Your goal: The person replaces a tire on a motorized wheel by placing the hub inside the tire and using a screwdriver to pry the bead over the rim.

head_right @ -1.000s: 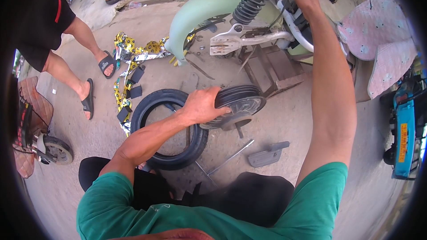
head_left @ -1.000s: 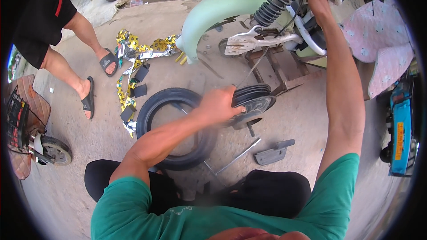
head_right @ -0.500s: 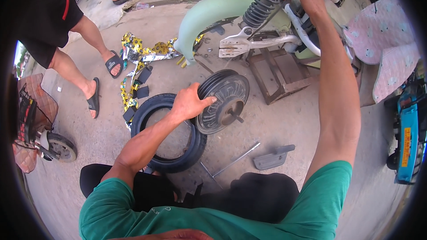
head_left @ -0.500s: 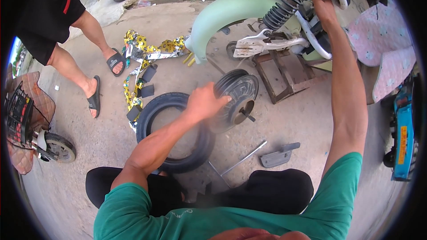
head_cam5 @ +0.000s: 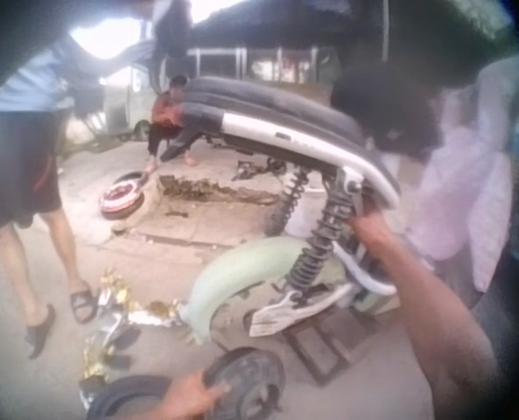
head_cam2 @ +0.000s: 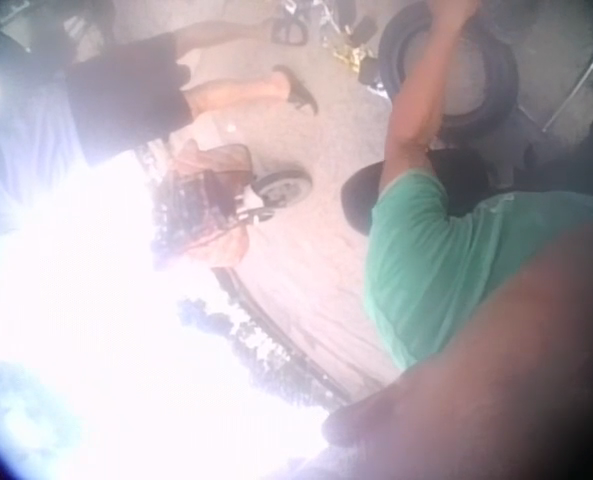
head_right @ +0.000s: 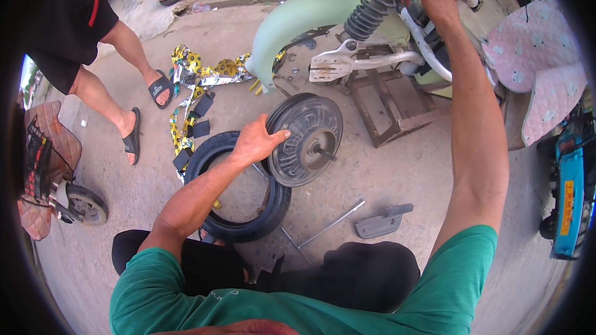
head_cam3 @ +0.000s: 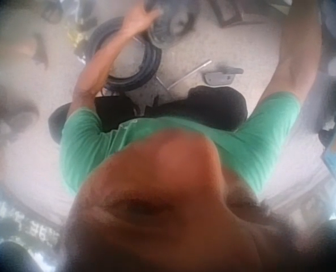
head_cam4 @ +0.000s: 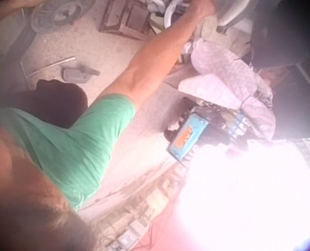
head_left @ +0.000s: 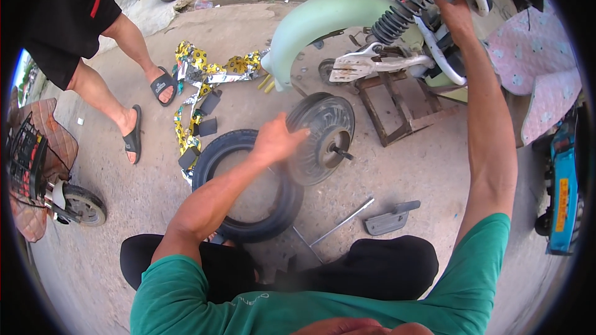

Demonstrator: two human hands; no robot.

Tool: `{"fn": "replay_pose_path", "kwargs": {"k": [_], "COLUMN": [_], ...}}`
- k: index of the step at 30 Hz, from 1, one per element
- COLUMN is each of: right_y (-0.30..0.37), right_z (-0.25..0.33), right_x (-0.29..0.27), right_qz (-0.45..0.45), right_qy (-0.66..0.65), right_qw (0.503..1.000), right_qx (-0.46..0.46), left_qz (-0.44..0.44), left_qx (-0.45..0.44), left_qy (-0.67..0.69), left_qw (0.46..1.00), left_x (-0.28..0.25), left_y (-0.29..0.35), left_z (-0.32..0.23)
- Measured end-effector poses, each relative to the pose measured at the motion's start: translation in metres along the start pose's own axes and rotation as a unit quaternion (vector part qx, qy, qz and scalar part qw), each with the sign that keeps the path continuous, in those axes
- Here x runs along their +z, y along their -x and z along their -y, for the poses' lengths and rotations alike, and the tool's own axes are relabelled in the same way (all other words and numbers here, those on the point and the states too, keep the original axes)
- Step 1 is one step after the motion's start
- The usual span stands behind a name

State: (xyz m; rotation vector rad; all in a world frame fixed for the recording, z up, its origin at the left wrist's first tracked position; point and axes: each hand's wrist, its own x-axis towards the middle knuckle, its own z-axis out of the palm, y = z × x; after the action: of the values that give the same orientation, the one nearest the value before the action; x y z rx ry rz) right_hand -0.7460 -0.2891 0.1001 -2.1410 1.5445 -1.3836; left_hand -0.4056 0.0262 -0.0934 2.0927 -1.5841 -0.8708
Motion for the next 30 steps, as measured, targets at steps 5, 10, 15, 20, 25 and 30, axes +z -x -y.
{"fn": "replay_pose_path", "kwargs": {"k": [5,10,15,20,25,30], "right_y": [-0.008,-0.013,-0.010,-0.008,-0.007,-0.019], "right_z": [-0.010,-0.028,-0.020,-0.030,-0.027,-0.046], "right_x": [0.010,0.008,0.017,-0.003,0.013,0.015], "right_qz": [-0.023,-0.033,-0.035,-0.015,-0.028,-0.074], "right_qy": [0.039,0.036,0.018,0.062,0.007,0.018], "right_qw": [0.998,0.997,0.997,0.998,0.999,0.995], "right_qx": [-0.047,-0.056,-0.066,0.018,0.042,-0.062], "left_qz": [0.001,0.030,0.078,0.137,0.160,0.165], "left_qx": [0.014,-0.018,-0.022,0.012,0.089,0.114], "left_qy": [0.032,0.030,0.009,-0.010,0.009,0.009], "left_qw": [0.999,0.999,0.997,0.990,0.983,0.980], "left_x": [-0.016,-0.042,-0.084,-0.105,-0.102,-0.088], "left_y": [0.009,0.024,0.036,0.056,0.057,0.043], "left_z": [0.023,0.032,0.044,0.043,0.050,0.044]}}
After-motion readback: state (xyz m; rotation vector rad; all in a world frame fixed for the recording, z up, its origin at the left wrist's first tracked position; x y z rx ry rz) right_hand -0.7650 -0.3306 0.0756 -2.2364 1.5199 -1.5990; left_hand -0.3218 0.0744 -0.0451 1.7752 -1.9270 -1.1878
